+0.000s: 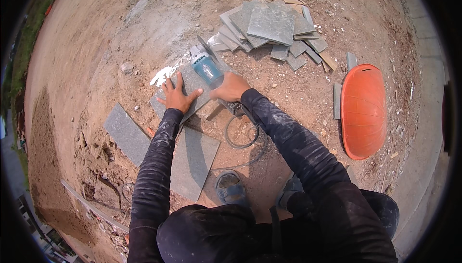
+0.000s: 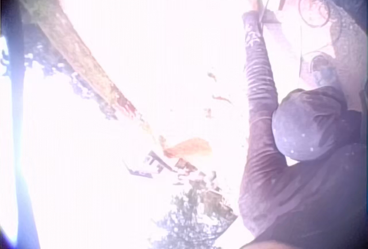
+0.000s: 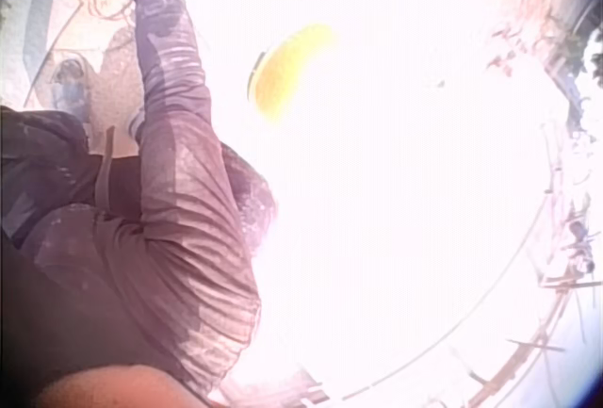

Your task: The person sits on the ground and uses an angle grinder to cut a rectangular tile. They hold the tile steady with one hand while guiding the grinder with the other, creating a straight cut. After finishing the cut, they separate the tile pieces and place them on a nearby pile.

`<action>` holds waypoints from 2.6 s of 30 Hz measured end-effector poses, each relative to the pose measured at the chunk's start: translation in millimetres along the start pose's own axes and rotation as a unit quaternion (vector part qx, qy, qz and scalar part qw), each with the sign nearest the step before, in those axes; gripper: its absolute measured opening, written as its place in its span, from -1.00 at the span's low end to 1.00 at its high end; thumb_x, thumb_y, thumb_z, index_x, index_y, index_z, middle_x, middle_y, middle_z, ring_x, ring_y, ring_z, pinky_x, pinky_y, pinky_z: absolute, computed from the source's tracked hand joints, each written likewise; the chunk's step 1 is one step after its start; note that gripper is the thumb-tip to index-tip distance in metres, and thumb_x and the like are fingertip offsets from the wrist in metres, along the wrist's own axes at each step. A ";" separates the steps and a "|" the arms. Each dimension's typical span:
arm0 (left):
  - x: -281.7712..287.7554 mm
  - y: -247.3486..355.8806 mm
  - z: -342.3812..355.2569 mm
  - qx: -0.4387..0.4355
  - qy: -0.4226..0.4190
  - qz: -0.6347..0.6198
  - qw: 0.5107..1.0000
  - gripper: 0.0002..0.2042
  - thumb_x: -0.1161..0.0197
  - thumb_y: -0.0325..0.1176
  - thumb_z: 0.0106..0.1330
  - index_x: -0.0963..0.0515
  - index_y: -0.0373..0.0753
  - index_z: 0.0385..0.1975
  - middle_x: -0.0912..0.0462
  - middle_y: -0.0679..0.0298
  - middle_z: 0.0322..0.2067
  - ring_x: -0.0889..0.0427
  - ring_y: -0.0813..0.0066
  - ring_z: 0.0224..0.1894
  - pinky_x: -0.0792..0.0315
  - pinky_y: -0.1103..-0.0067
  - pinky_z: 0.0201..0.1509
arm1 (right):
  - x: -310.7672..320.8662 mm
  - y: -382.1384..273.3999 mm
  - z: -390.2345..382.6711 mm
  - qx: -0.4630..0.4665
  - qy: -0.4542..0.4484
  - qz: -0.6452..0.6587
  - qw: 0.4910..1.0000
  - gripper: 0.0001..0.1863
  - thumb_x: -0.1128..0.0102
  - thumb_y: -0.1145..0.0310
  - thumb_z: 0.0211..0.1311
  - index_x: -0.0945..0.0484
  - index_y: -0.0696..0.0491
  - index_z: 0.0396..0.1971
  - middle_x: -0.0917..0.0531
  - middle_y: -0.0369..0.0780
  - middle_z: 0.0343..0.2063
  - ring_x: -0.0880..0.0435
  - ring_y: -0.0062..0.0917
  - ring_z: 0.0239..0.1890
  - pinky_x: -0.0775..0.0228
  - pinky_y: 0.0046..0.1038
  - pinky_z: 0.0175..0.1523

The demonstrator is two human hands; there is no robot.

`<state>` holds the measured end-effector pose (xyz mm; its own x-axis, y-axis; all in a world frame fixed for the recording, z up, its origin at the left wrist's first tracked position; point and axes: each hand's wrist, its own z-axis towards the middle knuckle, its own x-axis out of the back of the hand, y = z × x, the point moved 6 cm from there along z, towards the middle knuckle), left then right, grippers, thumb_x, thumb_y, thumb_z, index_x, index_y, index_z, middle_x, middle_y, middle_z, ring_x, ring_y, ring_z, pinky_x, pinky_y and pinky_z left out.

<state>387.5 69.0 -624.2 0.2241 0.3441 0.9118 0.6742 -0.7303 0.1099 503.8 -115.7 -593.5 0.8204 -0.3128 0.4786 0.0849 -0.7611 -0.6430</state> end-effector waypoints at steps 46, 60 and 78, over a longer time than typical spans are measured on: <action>0.9 -0.6 0.3 -0.002 0.003 -0.003 1.000 0.11 -0.23 0.51 -0.13 0.05 0.15 0.44 0.17 -0.12 0.42 0.25 -0.18 0.46 0.35 -0.31 0.30 | -1.1 4.9 -10.8 -0.001 0.005 0.001 1.000 -0.17 -0.35 0.03 -0.34 -0.48 0.40 -0.08 -0.62 0.13 -0.17 -0.65 -0.12 -0.11 -0.48 -0.36 -0.01; 1.9 -0.4 -0.6 0.000 -0.001 -0.001 1.000 0.11 -0.20 0.54 -0.13 0.03 0.13 0.44 0.17 -0.11 0.42 0.25 -0.17 0.46 0.34 -0.31 0.30 | -3.2 6.5 -11.7 0.002 -0.001 0.009 1.000 -0.14 -0.35 0.03 -0.33 -0.45 0.41 -0.04 -0.62 0.14 -0.16 -0.65 -0.13 -0.12 -0.49 -0.36 -0.02; 1.9 -0.4 -0.6 0.001 0.006 -0.004 1.000 0.11 -0.22 0.53 -0.14 0.03 0.14 0.44 0.16 -0.12 0.42 0.23 -0.16 0.46 0.34 -0.30 0.31 | -5.1 9.9 -14.3 0.004 0.008 0.011 1.000 -0.16 -0.38 0.02 -0.33 -0.47 0.39 -0.07 -0.62 0.15 -0.17 -0.65 -0.09 -0.11 -0.49 -0.33 0.01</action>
<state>387.2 69.6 -622.2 0.2091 0.3427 0.9159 0.6775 -0.7262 0.1170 492.4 -129.8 -593.8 0.8125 -0.3390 0.4742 0.0712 -0.7497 -0.6579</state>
